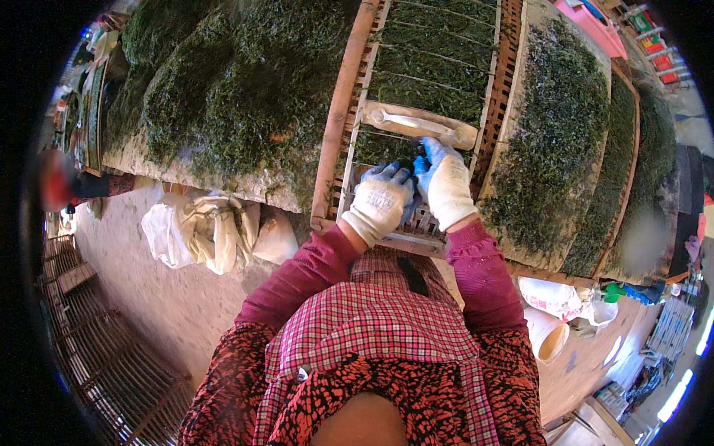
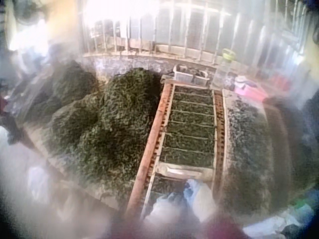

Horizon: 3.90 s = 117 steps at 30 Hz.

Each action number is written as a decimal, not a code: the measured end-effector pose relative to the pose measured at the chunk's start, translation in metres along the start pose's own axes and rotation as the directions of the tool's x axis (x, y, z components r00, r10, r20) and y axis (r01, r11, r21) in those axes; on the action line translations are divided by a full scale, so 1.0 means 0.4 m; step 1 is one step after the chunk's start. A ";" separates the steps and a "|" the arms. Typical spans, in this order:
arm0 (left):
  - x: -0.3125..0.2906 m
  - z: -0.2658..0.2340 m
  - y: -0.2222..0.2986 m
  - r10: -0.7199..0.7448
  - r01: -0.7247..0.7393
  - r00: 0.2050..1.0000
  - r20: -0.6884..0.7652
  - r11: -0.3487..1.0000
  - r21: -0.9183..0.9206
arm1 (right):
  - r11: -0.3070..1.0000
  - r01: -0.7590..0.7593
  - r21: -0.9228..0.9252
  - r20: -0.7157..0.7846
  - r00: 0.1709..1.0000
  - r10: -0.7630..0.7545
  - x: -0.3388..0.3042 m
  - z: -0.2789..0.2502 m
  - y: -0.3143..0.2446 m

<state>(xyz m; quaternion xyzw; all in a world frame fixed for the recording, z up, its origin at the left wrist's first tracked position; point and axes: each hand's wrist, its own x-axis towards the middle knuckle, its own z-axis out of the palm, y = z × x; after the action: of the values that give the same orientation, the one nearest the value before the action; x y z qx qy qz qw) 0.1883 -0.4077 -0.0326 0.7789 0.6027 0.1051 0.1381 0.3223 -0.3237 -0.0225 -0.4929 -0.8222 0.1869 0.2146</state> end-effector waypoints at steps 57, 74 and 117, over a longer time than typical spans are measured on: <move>-0.767 -0.109 -0.907 -0.846 0.840 0.399 -0.353 0.492 -0.231 | 0.569 0.607 -0.555 0.789 0.601 0.129 0.864 0.860 -1.031; -0.714 -0.220 -0.882 -0.788 0.747 0.420 -0.451 0.582 -0.322 | 0.862 0.272 -0.429 0.682 0.723 0.111 0.655 0.705 -0.883; -0.355 -0.712 -0.969 -0.085 -0.059 0.995 -0.060 0.011 -0.998 | 0.924 0.377 0.056 0.423 0.830 -0.364 0.760 0.161 -1.004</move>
<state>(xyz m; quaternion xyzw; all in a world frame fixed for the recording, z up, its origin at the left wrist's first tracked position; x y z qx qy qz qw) -0.2939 -0.4286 0.1028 0.4445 0.3677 0.5369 0.6155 -0.1337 -0.2375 0.1831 -0.2744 -0.9315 0.2323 0.0548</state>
